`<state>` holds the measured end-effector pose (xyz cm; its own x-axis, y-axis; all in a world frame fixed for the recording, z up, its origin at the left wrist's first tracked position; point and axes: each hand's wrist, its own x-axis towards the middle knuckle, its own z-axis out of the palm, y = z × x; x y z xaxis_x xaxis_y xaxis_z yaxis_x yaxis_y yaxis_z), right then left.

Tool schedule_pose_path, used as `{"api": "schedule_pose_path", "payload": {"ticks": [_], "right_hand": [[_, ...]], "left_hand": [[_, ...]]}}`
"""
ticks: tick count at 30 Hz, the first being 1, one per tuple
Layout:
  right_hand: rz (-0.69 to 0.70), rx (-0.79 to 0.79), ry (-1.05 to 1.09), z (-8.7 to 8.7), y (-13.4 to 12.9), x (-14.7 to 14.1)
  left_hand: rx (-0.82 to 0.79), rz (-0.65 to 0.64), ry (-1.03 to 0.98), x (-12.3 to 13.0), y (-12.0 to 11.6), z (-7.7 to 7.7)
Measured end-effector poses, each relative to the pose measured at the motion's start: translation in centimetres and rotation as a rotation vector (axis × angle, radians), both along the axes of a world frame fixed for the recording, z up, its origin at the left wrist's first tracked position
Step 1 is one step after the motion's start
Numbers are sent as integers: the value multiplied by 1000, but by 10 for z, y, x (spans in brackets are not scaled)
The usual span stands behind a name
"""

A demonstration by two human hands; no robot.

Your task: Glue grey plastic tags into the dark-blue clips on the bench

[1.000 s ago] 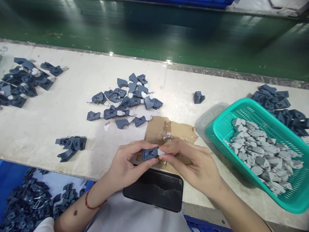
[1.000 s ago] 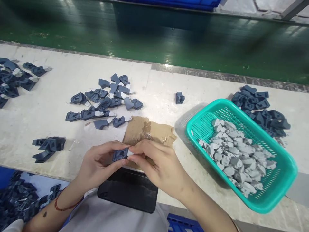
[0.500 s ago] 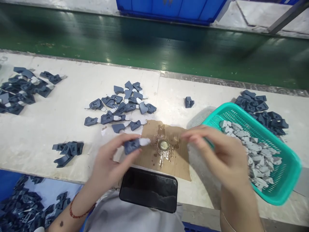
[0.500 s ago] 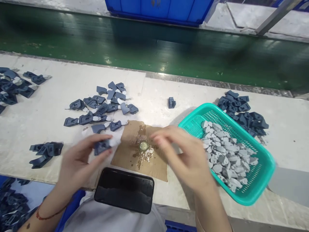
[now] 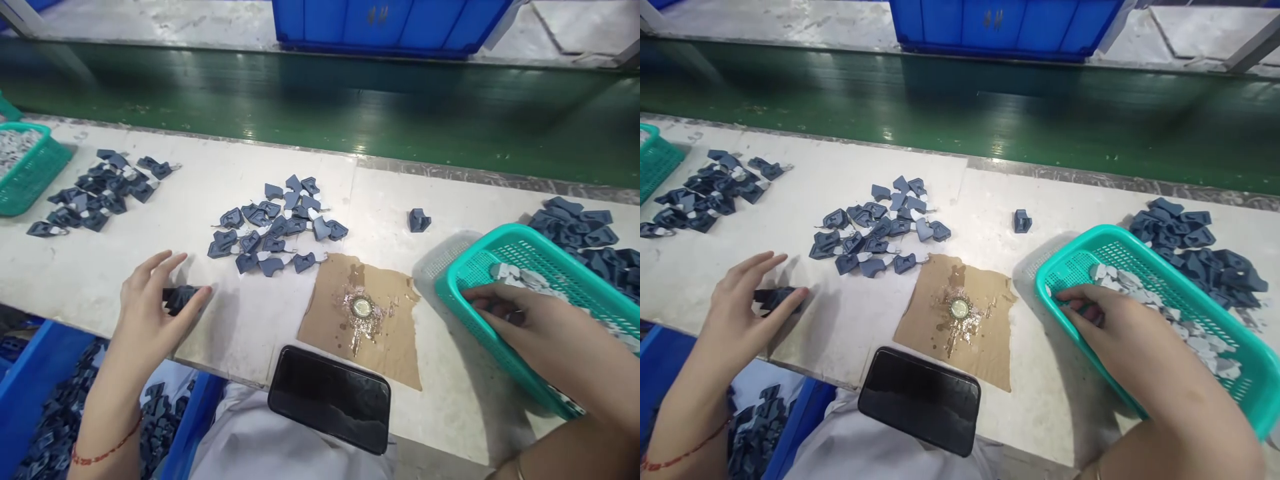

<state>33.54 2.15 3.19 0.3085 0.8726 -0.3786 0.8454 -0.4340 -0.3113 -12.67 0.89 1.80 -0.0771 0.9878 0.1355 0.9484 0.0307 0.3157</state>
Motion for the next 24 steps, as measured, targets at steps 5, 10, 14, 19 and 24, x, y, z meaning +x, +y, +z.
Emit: {"api": "schedule_pose_path", "payload": {"ticks": [5, 10, 14, 19, 24], "right_hand": [[-50, 11, 19, -3, 4, 2], [-144, 126, 16, 4, 0, -1], [-229, 441, 217, 14, -6, -17], [-231, 710, 801, 21, -8, -52], [-72, 548, 1167, 11, -6, -72]], "left_hand": [[27, -118, 54, -10, -13, -17], [112, -112, 4, -6, -9, -23], [165, 29, -16, 0, -10, -22], [248, 124, -226, 27, -13, -9], [213, 38, -656, 75, -11, 11]]}}
